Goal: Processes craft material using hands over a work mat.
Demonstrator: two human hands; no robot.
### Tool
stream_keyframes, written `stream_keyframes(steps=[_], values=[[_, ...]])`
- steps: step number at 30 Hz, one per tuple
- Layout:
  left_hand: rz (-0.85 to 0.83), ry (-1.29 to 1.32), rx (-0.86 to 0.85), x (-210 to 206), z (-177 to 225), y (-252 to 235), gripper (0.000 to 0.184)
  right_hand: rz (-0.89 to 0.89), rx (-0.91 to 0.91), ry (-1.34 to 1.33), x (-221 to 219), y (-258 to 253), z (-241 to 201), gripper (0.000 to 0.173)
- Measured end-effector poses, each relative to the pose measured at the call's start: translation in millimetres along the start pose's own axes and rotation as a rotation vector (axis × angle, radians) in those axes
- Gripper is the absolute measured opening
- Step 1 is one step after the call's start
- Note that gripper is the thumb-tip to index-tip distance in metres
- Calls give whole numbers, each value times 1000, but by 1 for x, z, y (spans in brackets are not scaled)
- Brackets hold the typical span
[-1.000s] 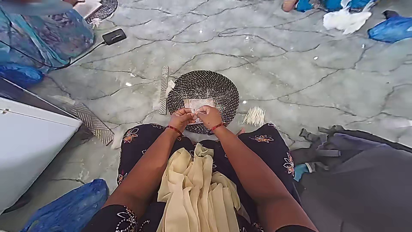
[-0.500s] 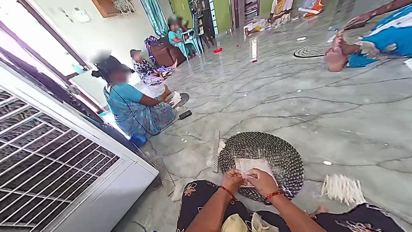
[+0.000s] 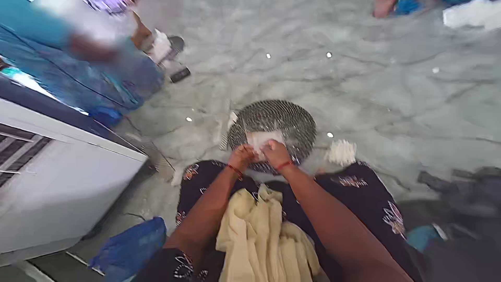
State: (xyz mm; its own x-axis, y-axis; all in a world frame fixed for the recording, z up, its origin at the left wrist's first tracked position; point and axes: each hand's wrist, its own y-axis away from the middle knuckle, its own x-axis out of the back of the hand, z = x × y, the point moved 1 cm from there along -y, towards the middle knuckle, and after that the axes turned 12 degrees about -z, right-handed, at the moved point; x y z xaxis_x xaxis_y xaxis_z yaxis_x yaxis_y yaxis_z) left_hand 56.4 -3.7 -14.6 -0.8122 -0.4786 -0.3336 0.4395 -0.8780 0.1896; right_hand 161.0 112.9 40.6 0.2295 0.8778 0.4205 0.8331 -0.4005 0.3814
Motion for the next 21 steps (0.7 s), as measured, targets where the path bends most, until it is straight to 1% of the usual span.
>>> stream_keyframes(steps=[2,5,6,8,10,13,15,17,19,21], values=[[3,69,-57,3,-3,-5,20,37,34,-148,0,-8,7,38],[48,166,-101,4,-2,-8,24,30,27,-299,-1,-12,6,46],[58,183,-106,5,-1,-8,24,13,22,-307,0,-11,6,46],[65,196,-109,4,-1,-9,26,-32,24,-281,1,-10,4,38],[55,188,-115,3,-1,-10,28,-49,73,-229,0,-10,4,32],[12,150,-120,3,-1,-10,30,2,69,-169,-1,-13,8,22],[-18,148,-127,4,-1,-10,31,11,22,-219,1,-13,9,22],[-29,153,-141,5,-2,-11,32,3,-13,-308,1,-13,7,25],[-24,164,-145,5,-2,-11,33,-12,-6,-364,0,-12,5,29],[-12,166,-134,3,0,-10,33,-34,37,-362,-1,-11,6,30]])
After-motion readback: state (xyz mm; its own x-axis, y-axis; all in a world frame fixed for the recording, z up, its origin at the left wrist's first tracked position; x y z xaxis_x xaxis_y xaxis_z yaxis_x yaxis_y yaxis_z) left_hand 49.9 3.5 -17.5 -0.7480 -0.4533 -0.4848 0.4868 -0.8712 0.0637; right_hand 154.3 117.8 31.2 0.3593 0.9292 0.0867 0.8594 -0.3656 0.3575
